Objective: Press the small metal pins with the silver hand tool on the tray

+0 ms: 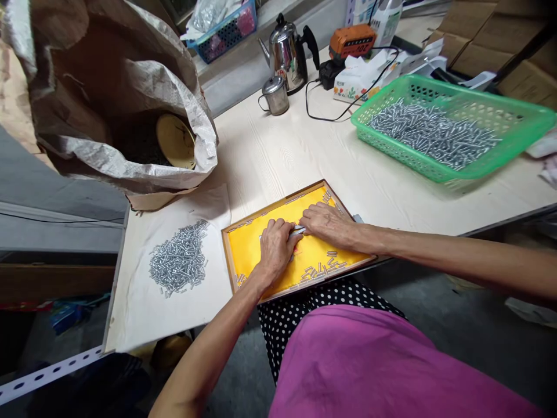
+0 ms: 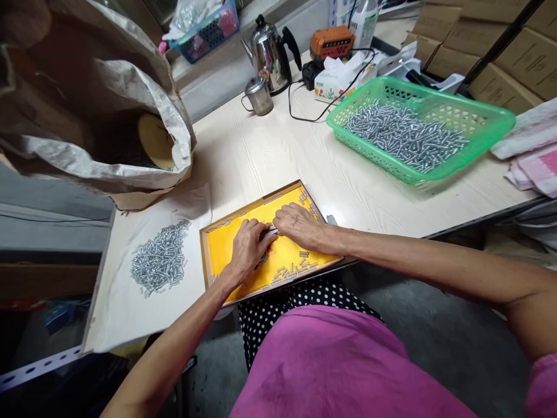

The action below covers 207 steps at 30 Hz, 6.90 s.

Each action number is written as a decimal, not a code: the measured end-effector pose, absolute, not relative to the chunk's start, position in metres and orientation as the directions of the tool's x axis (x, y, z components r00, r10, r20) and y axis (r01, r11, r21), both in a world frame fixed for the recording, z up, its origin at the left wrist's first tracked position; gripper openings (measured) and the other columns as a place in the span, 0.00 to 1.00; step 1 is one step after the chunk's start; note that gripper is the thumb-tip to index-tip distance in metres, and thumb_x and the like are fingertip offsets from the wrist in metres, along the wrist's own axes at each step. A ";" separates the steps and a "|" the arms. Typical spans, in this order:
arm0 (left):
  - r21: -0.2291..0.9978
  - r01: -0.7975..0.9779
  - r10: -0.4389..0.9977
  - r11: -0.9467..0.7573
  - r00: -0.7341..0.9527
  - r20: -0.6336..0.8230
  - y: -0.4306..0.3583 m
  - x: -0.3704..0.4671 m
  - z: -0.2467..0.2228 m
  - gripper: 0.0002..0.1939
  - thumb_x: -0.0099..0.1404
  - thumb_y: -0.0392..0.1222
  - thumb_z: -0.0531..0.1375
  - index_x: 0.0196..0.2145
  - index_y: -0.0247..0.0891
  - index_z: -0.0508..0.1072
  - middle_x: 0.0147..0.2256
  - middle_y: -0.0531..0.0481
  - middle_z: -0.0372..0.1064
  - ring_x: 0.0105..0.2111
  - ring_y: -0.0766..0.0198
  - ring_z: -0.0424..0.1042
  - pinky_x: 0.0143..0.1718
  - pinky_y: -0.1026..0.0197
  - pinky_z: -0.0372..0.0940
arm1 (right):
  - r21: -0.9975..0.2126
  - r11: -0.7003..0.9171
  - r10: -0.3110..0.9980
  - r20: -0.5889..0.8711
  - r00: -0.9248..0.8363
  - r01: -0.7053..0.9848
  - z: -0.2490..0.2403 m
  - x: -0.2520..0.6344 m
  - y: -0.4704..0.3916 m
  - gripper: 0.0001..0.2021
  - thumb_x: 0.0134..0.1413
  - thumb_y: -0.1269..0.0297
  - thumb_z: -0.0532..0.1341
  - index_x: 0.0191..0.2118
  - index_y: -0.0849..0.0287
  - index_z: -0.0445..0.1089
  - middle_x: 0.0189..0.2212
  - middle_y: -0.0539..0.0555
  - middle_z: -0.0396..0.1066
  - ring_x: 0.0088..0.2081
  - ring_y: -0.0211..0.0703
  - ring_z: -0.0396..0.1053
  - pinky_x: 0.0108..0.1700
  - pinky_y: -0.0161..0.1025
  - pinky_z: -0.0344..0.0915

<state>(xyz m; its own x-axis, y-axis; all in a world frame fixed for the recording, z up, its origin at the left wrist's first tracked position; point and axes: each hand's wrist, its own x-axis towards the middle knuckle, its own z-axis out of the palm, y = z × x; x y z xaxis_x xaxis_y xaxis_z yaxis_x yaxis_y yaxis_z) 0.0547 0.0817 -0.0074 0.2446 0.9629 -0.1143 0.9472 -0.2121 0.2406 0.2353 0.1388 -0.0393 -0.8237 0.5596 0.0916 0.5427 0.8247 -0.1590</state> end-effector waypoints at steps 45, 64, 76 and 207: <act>0.162 0.986 0.938 -0.051 0.103 -0.331 0.021 -0.007 0.018 0.12 0.74 0.42 0.55 0.50 0.43 0.75 0.43 0.48 0.72 0.42 0.61 0.75 0.40 0.63 0.66 | -0.204 0.862 0.507 0.343 -0.791 0.463 -0.057 0.231 0.108 0.07 0.66 0.73 0.54 0.36 0.58 0.66 0.34 0.55 0.67 0.36 0.47 0.59 0.39 0.42 0.52; 0.169 0.894 0.825 -0.415 0.448 -0.345 0.027 -0.032 0.004 0.15 0.76 0.41 0.51 0.54 0.46 0.72 0.43 0.47 0.71 0.41 0.61 0.72 0.37 0.63 0.65 | -0.210 0.861 0.509 0.334 -0.793 0.464 -0.056 0.230 0.109 0.07 0.65 0.72 0.55 0.36 0.58 0.67 0.33 0.55 0.67 0.35 0.46 0.60 0.39 0.42 0.51; 0.141 0.986 0.874 -0.090 0.146 -0.463 0.018 -0.080 0.049 0.10 0.70 0.42 0.56 0.37 0.40 0.78 0.37 0.49 0.74 0.35 0.62 0.73 0.34 0.63 0.62 | -0.220 0.857 0.515 0.347 -0.783 0.466 -0.065 0.232 0.109 0.09 0.67 0.71 0.53 0.36 0.57 0.67 0.33 0.55 0.67 0.36 0.47 0.60 0.39 0.43 0.52; 0.164 0.862 0.877 -0.480 0.477 0.060 0.034 0.060 -0.022 0.13 0.75 0.40 0.51 0.45 0.37 0.75 0.41 0.44 0.72 0.43 0.56 0.67 0.44 0.55 0.67 | -0.032 0.865 0.490 0.266 -0.830 0.501 -0.043 0.231 0.181 0.09 0.65 0.71 0.54 0.37 0.58 0.71 0.36 0.58 0.72 0.40 0.49 0.61 0.40 0.43 0.51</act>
